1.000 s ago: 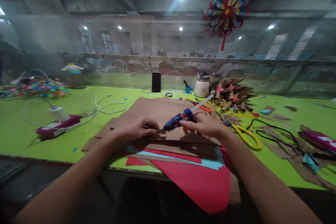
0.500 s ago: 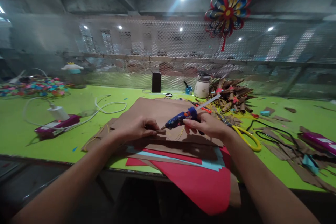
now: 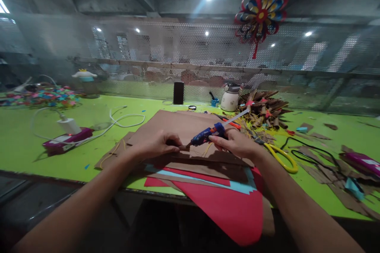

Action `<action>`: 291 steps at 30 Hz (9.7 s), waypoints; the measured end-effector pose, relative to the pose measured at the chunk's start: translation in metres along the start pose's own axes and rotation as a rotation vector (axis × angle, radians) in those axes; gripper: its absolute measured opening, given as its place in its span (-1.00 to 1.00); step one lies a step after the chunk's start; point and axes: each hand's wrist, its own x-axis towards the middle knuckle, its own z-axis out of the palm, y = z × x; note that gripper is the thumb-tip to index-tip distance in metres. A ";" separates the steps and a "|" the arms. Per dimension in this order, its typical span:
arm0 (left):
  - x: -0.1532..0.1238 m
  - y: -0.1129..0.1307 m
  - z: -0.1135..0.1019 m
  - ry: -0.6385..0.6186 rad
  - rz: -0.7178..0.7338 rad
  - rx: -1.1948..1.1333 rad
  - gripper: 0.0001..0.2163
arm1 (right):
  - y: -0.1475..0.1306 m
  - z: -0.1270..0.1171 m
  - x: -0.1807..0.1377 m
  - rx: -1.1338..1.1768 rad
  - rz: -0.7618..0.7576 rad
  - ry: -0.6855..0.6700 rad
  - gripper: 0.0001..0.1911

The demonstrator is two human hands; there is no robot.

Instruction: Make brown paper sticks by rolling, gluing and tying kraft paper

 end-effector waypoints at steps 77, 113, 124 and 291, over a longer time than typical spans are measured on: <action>0.002 -0.005 0.002 0.067 -0.029 0.032 -0.81 | 0.001 -0.003 0.003 0.090 -0.001 0.011 -0.51; -0.001 0.002 0.005 0.137 0.065 0.269 -0.93 | 0.004 0.005 0.005 -0.012 0.027 0.022 -0.51; -0.001 0.002 0.007 0.132 0.040 0.250 -0.91 | 0.005 0.009 0.008 -0.026 0.026 0.063 -0.51; 0.001 -0.003 0.007 0.212 0.097 0.373 -0.91 | -0.001 0.007 0.009 -0.074 -0.034 0.101 -0.53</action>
